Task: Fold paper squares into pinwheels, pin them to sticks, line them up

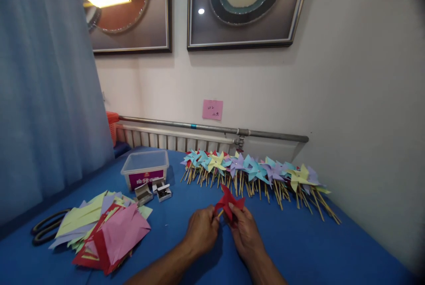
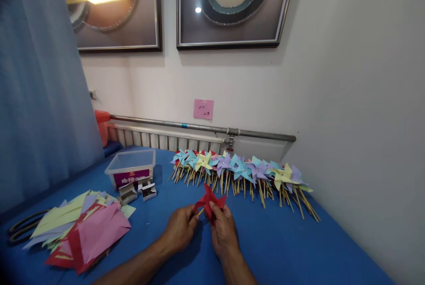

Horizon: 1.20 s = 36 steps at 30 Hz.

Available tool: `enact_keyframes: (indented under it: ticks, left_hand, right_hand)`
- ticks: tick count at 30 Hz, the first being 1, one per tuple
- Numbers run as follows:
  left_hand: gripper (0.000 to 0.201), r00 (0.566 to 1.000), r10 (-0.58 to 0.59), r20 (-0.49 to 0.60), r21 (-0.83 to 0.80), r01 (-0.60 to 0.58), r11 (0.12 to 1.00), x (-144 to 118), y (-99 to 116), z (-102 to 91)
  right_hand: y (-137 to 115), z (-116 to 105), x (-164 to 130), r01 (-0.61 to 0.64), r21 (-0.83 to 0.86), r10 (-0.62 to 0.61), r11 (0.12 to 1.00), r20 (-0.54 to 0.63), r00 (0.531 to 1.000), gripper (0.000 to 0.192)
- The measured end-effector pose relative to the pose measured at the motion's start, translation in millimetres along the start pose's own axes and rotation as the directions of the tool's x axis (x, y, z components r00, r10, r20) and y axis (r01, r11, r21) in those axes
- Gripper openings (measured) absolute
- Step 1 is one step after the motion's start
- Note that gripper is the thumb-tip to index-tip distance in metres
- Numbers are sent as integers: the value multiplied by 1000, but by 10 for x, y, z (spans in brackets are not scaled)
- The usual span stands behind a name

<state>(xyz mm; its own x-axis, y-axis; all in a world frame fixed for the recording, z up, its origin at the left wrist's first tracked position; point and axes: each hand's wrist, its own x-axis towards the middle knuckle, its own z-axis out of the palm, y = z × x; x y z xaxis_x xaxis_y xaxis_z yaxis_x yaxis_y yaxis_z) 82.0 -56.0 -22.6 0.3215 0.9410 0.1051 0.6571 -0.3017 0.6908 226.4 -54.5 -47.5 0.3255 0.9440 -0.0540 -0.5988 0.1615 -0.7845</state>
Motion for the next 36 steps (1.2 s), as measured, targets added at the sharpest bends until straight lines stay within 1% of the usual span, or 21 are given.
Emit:
enact_keyframes:
  ticks: [2,8,13,17,21,26,30,33,36]
  left_hand:
    - [13,1000,-18,9,7,18,1000,-2,9,-16]
    - [12,998,-53,43,29,52,998,13,-3,-90]
    - [12,997,-57,53,32,56,998,32,-35,-113]
    - [12,997,-45,55,11,44,999,42,-65,-81]
    - [13,997,-37,68,-15,38,999,38,-77,-70]
    - [15,995,-45,93,7,45,999,35,-61,-79]
    - [13,994,-44,104,32,41,999,40,-58,-88]
    - [12,991,-35,130,23,32,999,38,-62,-99]
    - [15,990,-29,141,4,28,1000,32,-65,-104]
  right_hand:
    - [-6,7,-1,5,-9,-5,1000,0,1000,36]
    - [-9,-6,38,90,-40,-91,995,-45,995,37]
    - [-17,4,28,80,-49,-81,996,-16,997,38]
    - [-36,31,1,89,-55,-91,994,-24,996,37]
    - [-51,48,-17,70,-62,-71,996,-18,997,37]
    - [-46,60,-28,44,-48,-46,998,-34,998,38]
    - [-42,63,-21,70,-45,-72,997,-34,997,38]
    - [-40,51,-10,71,-47,-72,996,-25,997,37]
    - [-32,29,3,74,-57,-75,996,-17,997,37]
